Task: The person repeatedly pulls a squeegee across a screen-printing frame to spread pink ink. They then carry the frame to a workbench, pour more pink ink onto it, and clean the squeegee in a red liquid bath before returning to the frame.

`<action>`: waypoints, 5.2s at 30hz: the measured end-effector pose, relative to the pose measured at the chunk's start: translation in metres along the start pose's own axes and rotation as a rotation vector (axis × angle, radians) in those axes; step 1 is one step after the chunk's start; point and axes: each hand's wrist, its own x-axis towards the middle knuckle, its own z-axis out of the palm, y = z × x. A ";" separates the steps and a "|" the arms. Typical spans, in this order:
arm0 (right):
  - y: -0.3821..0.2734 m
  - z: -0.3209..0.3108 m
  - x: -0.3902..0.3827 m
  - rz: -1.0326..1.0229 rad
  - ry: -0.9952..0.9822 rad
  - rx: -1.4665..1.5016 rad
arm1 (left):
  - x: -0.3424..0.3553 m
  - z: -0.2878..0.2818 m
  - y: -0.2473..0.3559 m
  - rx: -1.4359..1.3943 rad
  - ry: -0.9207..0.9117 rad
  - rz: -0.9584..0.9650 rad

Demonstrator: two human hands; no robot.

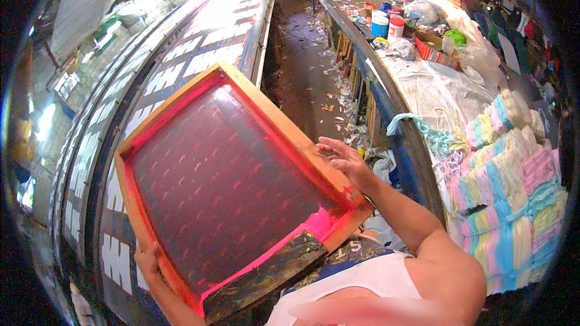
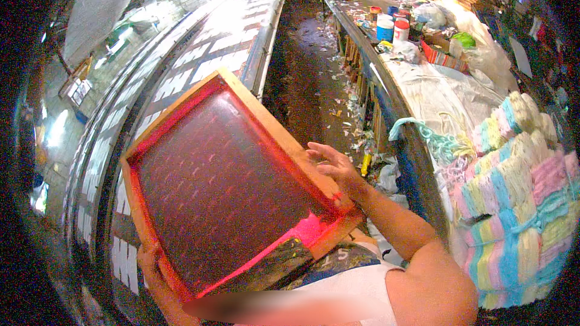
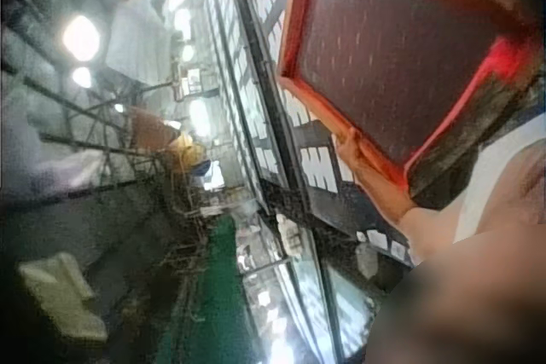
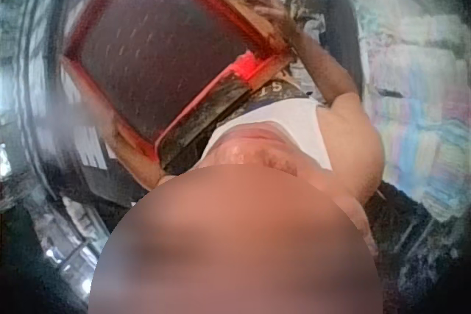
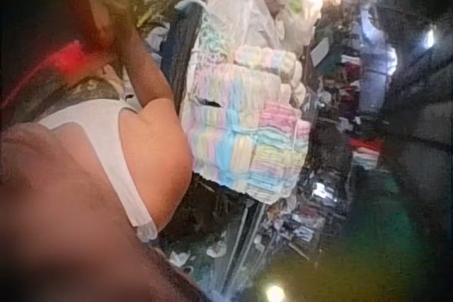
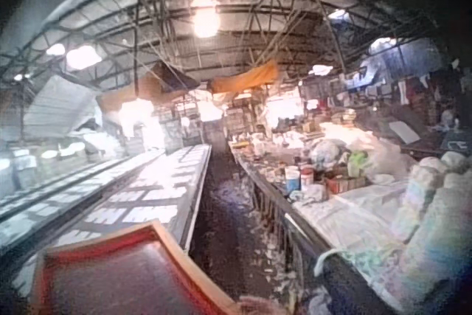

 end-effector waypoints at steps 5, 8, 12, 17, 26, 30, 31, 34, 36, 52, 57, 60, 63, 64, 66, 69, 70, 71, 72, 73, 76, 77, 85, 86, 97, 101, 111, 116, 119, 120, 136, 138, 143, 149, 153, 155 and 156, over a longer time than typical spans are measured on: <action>0.009 -0.045 0.052 -0.045 0.100 -0.092 | 0.066 0.094 0.054 0.204 -0.009 0.056; 0.017 -0.080 0.092 -0.056 0.141 -0.032 | 0.108 0.152 0.096 0.111 -0.085 0.015; 0.020 -0.139 0.161 -0.064 0.173 0.080 | 0.155 0.237 0.164 0.051 -0.096 0.076; -0.009 -0.213 0.270 -0.069 0.150 0.121 | 0.206 0.335 0.258 0.046 -0.058 0.071; -0.030 -0.304 0.442 -0.101 0.055 0.225 | 0.286 0.442 0.364 0.100 -0.009 -0.019; -0.022 -0.345 0.522 -0.042 0.048 0.189 | 0.338 0.503 0.383 0.028 -0.018 -0.022; -0.022 -0.355 0.545 -0.039 0.030 0.195 | 0.354 0.522 0.388 0.018 -0.020 0.015; -0.019 -0.379 0.622 -0.143 0.038 0.139 | 0.409 0.581 0.407 -0.049 -0.029 -0.023; -0.033 -0.401 0.663 -0.109 0.041 0.083 | 0.441 0.622 0.417 -0.109 -0.046 -0.129; -0.029 -0.562 0.914 -0.068 0.233 0.054 | 0.659 0.903 0.550 -0.132 -0.227 -0.063; -0.023 -0.645 1.029 -0.090 0.185 -0.001 | 0.741 0.991 0.613 0.016 -0.210 0.046; -0.033 -0.696 1.103 -0.033 0.152 -0.045 | 0.779 1.033 0.648 -0.018 -0.237 0.039; -0.037 -0.727 1.169 -0.059 0.137 -0.074 | 0.799 1.071 0.662 -0.139 -0.165 0.071; -0.038 -0.740 1.194 -0.028 0.126 -0.044 | 0.808 1.081 0.675 -0.082 -0.161 0.080; -0.039 -0.759 1.246 -0.105 0.118 -0.087 | 0.831 1.100 0.697 0.014 -0.138 0.099; -0.036 -0.793 1.318 -0.136 0.075 -0.122 | 0.866 1.138 0.720 -0.045 -0.148 0.101; -0.029 -0.800 1.338 -0.132 0.060 -0.109 | 0.877 1.153 0.711 -0.022 -0.133 0.093; -0.024 -0.812 1.365 -0.139 0.050 -0.081 | 0.893 1.173 0.717 -0.018 -0.111 0.168; -0.020 -0.823 1.391 -0.143 0.040 -0.058 | 0.912 1.195 0.719 -0.047 -0.108 0.141; -0.018 -0.835 1.419 -0.177 0.011 -0.056 | 0.933 1.212 0.722 -0.056 -0.105 0.131; -0.027 -0.871 1.490 -0.184 0.039 -0.170 | 1.001 1.273 0.738 0.069 -0.091 0.108; -0.029 -0.878 1.511 -0.160 0.042 -0.144 | 1.026 1.291 0.742 0.135 -0.082 0.109; -0.035 -0.977 1.646 -0.055 0.242 -0.030 | 1.170 1.471 0.886 0.196 -0.140 0.246; -0.033 -0.993 1.663 -0.069 0.250 -0.023 | 1.184 1.496 0.902 0.146 -0.155 0.207; -0.044 -1.185 1.909 -0.123 0.286 0.008 | 1.324 1.738 1.094 0.354 -0.107 0.274; -0.050 -1.231 1.991 -0.133 0.238 0.078 | 1.362 1.788 1.134 0.156 -0.129 0.109; -0.034 -1.346 2.201 -0.115 0.334 0.008 | 1.580 2.005 1.227 0.170 -0.225 0.351; -0.046 -1.394 2.265 -0.147 0.496 -0.152 | 1.666 2.151 1.338 -0.090 -0.404 0.355; -0.046 -1.422 2.277 -0.270 0.709 -0.309 | 1.699 2.240 1.433 -0.059 -0.548 0.490; -0.046 -1.433 2.281 -0.257 0.735 -0.248 | 1.706 2.271 1.464 -0.024 -0.577 0.494; -0.064 -1.604 2.332 -0.467 1.392 -0.131 | 1.642 2.750 1.914 0.181 -0.769 1.265; -0.069 -1.619 2.339 -0.504 1.471 -0.106 | 1.611 2.800 1.960 0.191 -0.755 1.313; -0.067 -1.669 2.367 -0.533 1.629 -0.023 | 1.542 2.925 2.067 0.042 -1.243 1.205; -0.056 -1.735 2.395 -0.653 1.765 0.067 | 1.453 3.052 2.139 0.118 -1.171 1.453; -0.036 -1.747 2.407 -0.637 1.855 0.073 | 1.403 3.118 2.149 0.028 -1.381 1.480; -0.028 -1.746 2.408 -0.583 1.930 0.017 | 1.388 3.138 2.145 -0.053 -1.526 1.471; -0.025 -1.744 2.408 -0.530 1.971 -0.039 | 1.382 3.146 2.141 -0.084 -1.580 1.443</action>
